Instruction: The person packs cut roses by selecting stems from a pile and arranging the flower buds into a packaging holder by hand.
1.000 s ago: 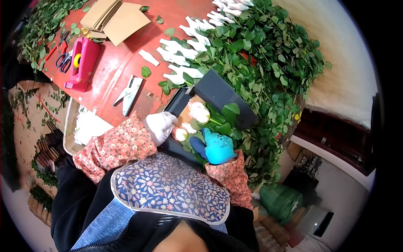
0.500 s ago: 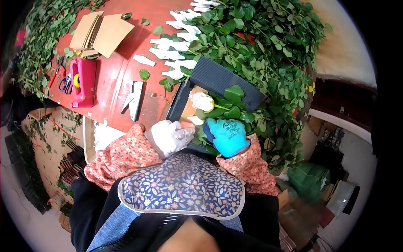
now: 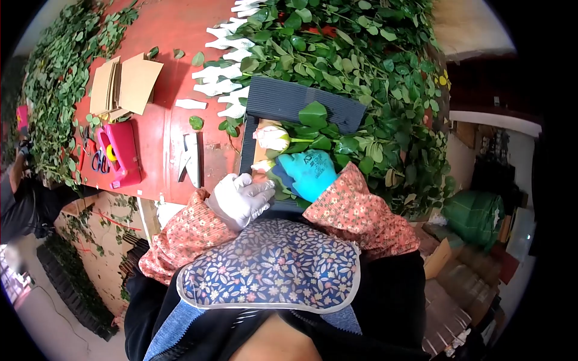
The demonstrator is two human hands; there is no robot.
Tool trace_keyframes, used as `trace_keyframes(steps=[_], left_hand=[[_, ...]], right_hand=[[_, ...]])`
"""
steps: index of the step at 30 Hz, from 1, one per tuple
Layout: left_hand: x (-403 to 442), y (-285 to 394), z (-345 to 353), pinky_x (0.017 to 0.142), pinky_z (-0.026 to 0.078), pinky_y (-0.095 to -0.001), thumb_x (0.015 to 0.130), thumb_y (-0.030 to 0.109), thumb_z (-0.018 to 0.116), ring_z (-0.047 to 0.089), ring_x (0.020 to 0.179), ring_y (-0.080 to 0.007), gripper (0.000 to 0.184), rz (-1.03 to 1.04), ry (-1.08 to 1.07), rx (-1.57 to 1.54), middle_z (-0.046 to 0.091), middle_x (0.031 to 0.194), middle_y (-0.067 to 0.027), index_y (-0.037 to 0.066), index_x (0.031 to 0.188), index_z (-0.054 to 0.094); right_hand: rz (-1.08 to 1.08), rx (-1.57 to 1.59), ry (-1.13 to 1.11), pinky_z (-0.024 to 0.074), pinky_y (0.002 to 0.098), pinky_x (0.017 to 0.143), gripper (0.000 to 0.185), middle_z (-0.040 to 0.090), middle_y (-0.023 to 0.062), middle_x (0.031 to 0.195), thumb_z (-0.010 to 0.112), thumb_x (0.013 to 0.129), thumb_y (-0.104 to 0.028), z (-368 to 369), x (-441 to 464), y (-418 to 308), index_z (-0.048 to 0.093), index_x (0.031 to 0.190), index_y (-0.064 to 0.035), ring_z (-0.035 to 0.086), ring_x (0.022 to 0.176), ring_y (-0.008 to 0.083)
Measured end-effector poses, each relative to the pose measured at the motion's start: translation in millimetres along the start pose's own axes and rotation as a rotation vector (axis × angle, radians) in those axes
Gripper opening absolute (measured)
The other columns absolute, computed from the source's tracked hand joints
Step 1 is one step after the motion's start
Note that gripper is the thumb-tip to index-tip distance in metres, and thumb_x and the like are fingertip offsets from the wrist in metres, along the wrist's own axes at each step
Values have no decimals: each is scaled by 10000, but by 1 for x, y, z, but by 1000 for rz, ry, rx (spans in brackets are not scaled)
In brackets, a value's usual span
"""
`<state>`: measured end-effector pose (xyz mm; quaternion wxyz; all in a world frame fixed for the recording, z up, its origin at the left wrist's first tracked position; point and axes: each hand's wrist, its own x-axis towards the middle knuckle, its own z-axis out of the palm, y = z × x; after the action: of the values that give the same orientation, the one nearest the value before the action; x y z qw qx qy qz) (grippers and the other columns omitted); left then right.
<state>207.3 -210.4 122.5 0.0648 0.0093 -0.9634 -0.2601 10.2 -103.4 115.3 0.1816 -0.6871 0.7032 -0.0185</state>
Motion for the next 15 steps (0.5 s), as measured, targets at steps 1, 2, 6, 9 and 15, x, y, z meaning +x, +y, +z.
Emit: trace_keyframes(steps=[1, 2, 6, 9, 15], left_hand=[[1, 0, -2, 675, 462, -329, 757, 241, 689, 566, 776, -183, 300, 7, -7, 4, 690, 1087, -21, 120, 1031, 707], [2, 1, -4, 678, 462, -328, 757, 235, 686, 568, 781, -185, 301, -5, -15, 5, 690, 1088, -21, 121, 1035, 705], [0, 4, -4, 688, 462, -327, 763, 222, 677, 577, 798, -194, 301, -47, -53, 14, 690, 1086, -24, 120, 1045, 701], [-2, 0, 3, 675, 460, -331, 760, 222, 679, 570, 771, -199, 293, -26, -18, 16, 695, 1064, -26, 127, 1035, 704], [-1, -1, 3, 643, 453, -334, 757, 200, 666, 545, 712, -195, 264, -10, 38, -5, 703, 1060, -25, 134, 1009, 711]], right_hand=[[35, 82, -18, 480, 435, 591, 209, 630, 98, 741, 620, 818, -255, -1, 1, 2, 591, 942, -89, 636, 681, 288], [67, 164, -35, 466, 446, 617, 176, 612, 100, 778, 610, 835, -224, -3, 3, 2, 585, 942, -87, 619, 719, 295], [-14, 155, 26, 489, 437, 565, 241, 647, 95, 727, 577, 872, -323, 1, -1, 7, 622, 955, -102, 646, 652, 294], [22, 36, -144, 508, 410, 586, 218, 662, 76, 746, 570, 874, -294, -11, -4, 4, 627, 938, -94, 659, 674, 257], [68, 238, -161, 513, 412, 590, 192, 660, 53, 734, 584, 815, -205, -5, 3, 13, 622, 973, -104, 674, 716, 253]])
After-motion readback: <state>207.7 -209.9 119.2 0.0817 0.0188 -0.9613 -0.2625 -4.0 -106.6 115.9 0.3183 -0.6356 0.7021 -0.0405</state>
